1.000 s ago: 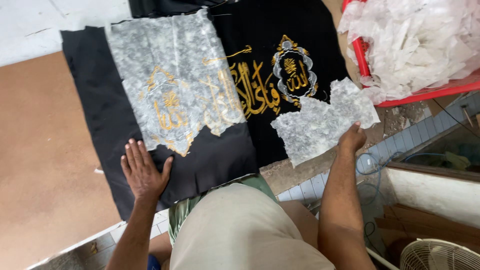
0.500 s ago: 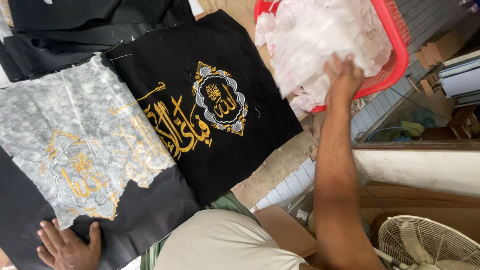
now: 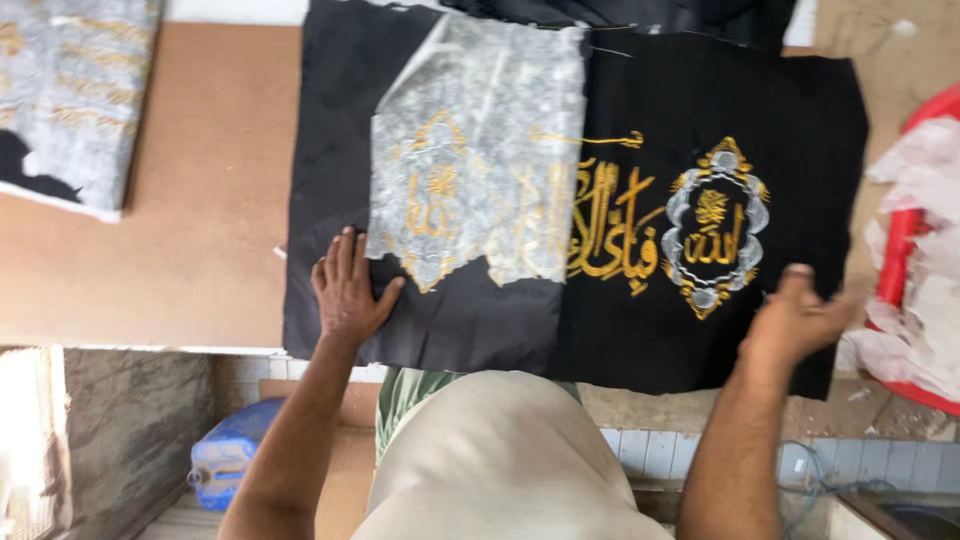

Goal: The person removes white protective film from black embroidered cloths laid on a work table. They peel the film by hand, smooth the cloth, and place the removed film into a nearby red basket. The person repeats this process on multiple cloths, flipping them over to access both sides.

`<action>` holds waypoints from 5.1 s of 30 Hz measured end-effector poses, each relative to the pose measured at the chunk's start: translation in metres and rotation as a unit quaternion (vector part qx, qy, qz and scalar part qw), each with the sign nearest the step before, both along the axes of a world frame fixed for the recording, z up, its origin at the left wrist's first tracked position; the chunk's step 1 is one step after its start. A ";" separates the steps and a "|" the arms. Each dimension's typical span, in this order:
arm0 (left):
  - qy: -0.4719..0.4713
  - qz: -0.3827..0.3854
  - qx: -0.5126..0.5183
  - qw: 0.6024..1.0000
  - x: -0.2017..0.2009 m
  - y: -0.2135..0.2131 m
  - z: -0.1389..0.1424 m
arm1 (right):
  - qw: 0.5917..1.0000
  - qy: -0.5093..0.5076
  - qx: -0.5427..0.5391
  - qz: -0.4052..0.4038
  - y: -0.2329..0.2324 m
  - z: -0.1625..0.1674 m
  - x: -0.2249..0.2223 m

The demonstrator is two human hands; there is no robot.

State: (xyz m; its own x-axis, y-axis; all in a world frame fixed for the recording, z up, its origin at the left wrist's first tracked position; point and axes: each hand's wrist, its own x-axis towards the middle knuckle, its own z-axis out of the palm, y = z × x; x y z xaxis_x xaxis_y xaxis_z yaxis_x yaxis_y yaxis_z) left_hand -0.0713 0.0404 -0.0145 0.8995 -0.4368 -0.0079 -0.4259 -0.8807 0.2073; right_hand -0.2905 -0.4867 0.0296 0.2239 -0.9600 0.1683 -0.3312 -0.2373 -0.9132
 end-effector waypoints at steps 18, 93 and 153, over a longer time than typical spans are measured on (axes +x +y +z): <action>0.104 -0.057 -0.049 0.992 0.074 0.091 -0.033 | 0.714 0.241 -0.410 0.513 0.408 -0.066 0.337; 0.087 -0.057 -0.002 0.995 0.322 -0.102 -0.052 | 0.811 0.479 -0.336 -0.002 0.120 -0.116 0.471; 0.106 -0.048 0.003 0.993 0.322 -0.094 -0.067 | 0.822 0.475 -0.294 0.111 0.148 -0.032 0.311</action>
State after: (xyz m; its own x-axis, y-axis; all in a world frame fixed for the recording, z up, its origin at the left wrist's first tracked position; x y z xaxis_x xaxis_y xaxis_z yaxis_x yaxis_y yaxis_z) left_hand 0.2503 -0.0538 -0.0816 0.8312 -0.5207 -0.1948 -0.4563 -0.8391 0.2960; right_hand 0.0209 -0.3391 -0.0019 0.6813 -0.6927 0.2367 -0.7173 -0.6962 0.0272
